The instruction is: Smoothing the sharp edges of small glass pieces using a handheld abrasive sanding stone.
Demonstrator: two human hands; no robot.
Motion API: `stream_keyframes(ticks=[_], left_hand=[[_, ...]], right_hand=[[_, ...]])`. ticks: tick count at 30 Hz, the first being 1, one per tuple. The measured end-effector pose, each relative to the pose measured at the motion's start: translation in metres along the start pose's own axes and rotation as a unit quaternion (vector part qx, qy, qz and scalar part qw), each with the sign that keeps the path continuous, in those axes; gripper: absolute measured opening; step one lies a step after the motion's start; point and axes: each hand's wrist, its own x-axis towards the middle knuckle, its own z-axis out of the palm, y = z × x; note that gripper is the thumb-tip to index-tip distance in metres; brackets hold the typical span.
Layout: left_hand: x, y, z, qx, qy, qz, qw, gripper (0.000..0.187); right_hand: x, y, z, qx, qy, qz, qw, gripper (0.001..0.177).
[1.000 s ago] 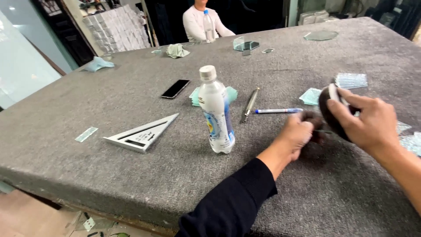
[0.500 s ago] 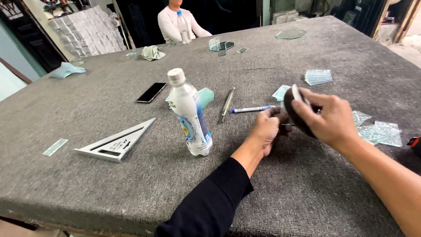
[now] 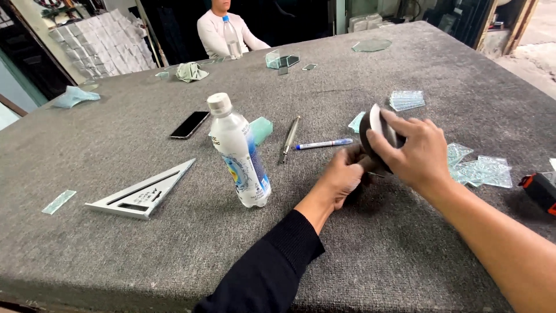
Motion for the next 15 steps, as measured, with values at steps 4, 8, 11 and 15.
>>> stream_keyframes(ticks=[4, 8, 11, 15], left_hand=[[0.000, -0.003, 0.000, 0.005, -0.069, 0.038, 0.997, 0.007], [0.006, 0.010, -0.001, -0.050, -0.061, -0.001, 0.997, 0.014], [0.003, 0.030, 0.004, -0.109, 0.015, -0.064, 0.992, 0.014], [-0.005, 0.043, 0.006, -0.098, 0.067, -0.097, 0.988, 0.030]], right_hand=[[0.013, 0.030, -0.004, 0.011, 0.152, -0.042, 0.987, 0.057], [0.006, 0.014, -0.021, 0.067, 0.166, -0.030, 0.983, 0.056], [0.002, 0.008, -0.020, 0.131, 0.147, -0.075, 0.978, 0.053], [-0.008, -0.006, -0.015, 0.158, 0.084, -0.154, 0.972, 0.062]])
